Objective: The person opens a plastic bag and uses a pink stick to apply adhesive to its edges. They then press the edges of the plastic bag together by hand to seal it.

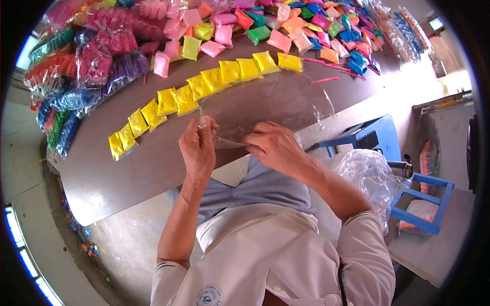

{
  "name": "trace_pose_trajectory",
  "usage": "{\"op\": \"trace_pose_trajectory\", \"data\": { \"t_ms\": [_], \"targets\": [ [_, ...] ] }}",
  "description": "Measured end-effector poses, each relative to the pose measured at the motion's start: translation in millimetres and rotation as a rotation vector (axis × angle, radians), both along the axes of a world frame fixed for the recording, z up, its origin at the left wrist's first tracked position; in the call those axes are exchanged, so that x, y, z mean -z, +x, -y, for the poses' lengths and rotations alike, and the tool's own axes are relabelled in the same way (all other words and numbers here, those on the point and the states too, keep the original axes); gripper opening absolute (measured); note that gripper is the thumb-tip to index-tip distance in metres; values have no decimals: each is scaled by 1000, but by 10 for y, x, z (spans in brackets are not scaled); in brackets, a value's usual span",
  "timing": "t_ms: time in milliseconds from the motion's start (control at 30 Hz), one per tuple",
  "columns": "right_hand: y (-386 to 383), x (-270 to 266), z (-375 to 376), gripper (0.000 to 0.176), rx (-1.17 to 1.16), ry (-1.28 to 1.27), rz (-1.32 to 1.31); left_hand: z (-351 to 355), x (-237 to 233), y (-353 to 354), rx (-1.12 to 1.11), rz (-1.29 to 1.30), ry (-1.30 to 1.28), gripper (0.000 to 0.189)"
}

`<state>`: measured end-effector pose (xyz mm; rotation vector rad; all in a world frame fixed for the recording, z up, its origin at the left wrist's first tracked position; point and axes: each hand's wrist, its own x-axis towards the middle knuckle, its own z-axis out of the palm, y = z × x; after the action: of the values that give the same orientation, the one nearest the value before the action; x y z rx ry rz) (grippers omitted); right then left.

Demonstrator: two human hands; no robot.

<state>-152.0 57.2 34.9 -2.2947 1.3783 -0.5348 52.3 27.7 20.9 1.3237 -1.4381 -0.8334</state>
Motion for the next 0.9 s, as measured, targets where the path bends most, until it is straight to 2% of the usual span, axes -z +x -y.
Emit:
{"op": "trace_pose_trajectory", "data": {
  "t_ms": [100,233,333,400,567,633,667,733,900],
  "targets": [
    [-13,-2,10,27,1,66,38,1,8,13,-11,-31,-7,34],
    [-103,-146,-38,25,-81,31,35,-19,45,39,-15,-85,-23,32],
    [-176,-135,-36,24,-101,93,124,-59,48,64,-19,-36,31,32],
    [-228,-52,25,22,-19,245,327,-95,43,55,-24,-28,25,31],
    [-158,-17,37,18,39,214,243,-212,90,72,4,-38,3,25],
    [-119,-19,24,19,35,179,213,-251,223,100,31,16,-80,16],
    [-95,-38,6,22,22,123,162,-272,263,111,29,15,-76,16],
    [-62,-38,-5,25,5,70,111,-303,301,122,22,190,-171,26],
    [-40,3,-17,20,-57,-60,17,-303,254,97,39,179,-170,25]
  ]
}}
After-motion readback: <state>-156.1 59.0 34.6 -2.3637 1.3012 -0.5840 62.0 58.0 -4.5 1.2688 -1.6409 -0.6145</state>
